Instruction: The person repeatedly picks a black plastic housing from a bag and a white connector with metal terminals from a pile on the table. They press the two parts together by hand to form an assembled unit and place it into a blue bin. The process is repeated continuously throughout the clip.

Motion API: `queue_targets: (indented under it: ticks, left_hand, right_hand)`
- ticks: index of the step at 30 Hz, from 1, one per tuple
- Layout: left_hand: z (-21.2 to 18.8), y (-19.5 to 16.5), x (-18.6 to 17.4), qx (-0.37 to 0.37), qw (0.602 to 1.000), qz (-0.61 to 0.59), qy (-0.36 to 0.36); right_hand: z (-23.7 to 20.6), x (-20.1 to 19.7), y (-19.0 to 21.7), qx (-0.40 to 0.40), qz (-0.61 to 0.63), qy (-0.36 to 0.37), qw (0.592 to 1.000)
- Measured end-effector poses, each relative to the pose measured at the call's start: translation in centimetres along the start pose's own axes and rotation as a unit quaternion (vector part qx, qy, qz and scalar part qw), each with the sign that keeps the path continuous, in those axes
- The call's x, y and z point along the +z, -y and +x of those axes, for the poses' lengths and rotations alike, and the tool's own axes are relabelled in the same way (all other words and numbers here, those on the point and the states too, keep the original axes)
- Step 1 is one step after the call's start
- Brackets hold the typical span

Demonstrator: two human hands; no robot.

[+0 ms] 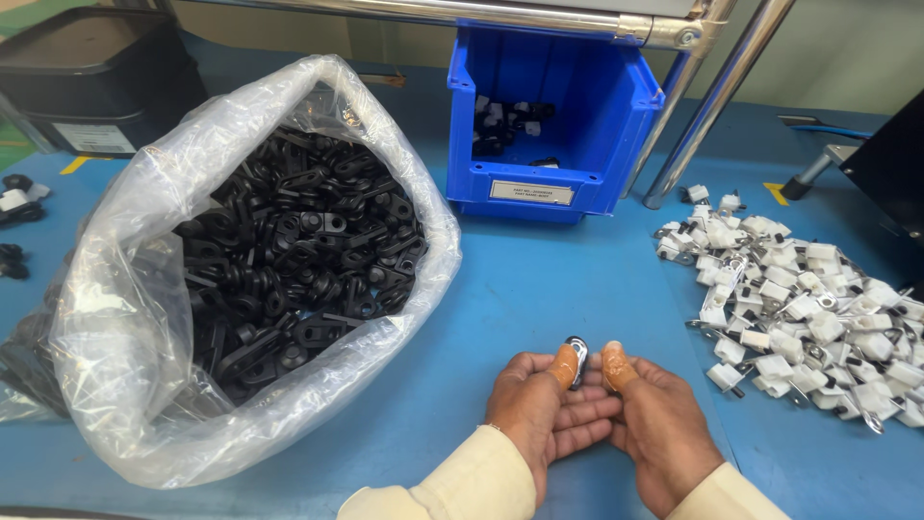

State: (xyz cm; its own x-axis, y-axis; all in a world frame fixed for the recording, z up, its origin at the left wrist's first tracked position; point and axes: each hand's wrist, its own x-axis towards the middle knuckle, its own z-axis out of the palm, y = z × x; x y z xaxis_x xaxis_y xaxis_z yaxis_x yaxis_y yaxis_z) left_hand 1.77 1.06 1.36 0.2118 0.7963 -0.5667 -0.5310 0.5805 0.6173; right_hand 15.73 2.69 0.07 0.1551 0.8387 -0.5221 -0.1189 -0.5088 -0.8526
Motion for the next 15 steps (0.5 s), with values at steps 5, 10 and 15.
queue_targets:
  ticks: [5,10,15]
  left_hand:
    - [1.0,0.9,0.5,0.014,0.995,0.092,-0.025]
    - [1.2,1.6,1.0,0.086,0.972,0.195,-0.097]
    - [1.2,2.1,1.9,0.101,0.973,0.179,-0.101]
  right_hand:
    - [2.4,-1.5,0.7,-0.049,-0.064,0.044,0.996]
    - [4.3,-1.3,0.8,-0.129,-0.16,0.042,0.978]
    - [4.7,-1.6,1.7,-0.074,-0.089,0.06,0.991]
